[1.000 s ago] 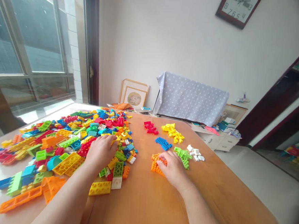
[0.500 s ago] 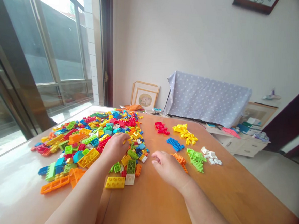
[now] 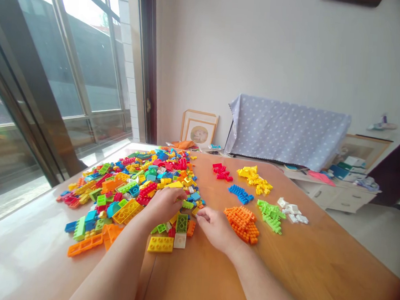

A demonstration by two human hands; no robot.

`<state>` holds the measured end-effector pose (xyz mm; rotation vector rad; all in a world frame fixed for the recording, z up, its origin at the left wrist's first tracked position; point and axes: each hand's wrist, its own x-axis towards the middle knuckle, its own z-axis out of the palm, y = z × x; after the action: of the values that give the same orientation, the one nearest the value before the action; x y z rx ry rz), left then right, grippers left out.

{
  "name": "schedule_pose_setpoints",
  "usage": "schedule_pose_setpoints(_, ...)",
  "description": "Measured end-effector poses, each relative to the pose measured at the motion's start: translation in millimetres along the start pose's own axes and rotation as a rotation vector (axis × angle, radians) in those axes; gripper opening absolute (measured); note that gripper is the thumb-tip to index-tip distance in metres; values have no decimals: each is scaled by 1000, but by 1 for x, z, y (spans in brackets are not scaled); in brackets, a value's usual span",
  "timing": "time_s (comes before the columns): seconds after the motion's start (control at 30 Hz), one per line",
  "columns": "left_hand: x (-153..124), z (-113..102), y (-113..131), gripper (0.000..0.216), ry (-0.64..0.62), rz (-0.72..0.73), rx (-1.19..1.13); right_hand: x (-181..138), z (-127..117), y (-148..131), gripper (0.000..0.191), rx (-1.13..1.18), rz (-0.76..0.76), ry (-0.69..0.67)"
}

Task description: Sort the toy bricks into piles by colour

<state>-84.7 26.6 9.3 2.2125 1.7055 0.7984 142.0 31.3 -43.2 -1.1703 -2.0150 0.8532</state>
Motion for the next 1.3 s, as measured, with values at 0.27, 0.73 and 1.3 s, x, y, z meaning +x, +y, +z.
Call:
schedule_pose_setpoints(0.27,6,6,-11,38,98,-90,-275,1,-4,3,26,88,7,25)
schedule_pose_setpoints(0.73,7,7,1,39,68,-69,-274,-1,-1,-2,30,19,-11,57)
schedule_pose_setpoints(1.3,6,9,41,44,-44,-130,-663,-3,-23,-23,21,51,-75,189)
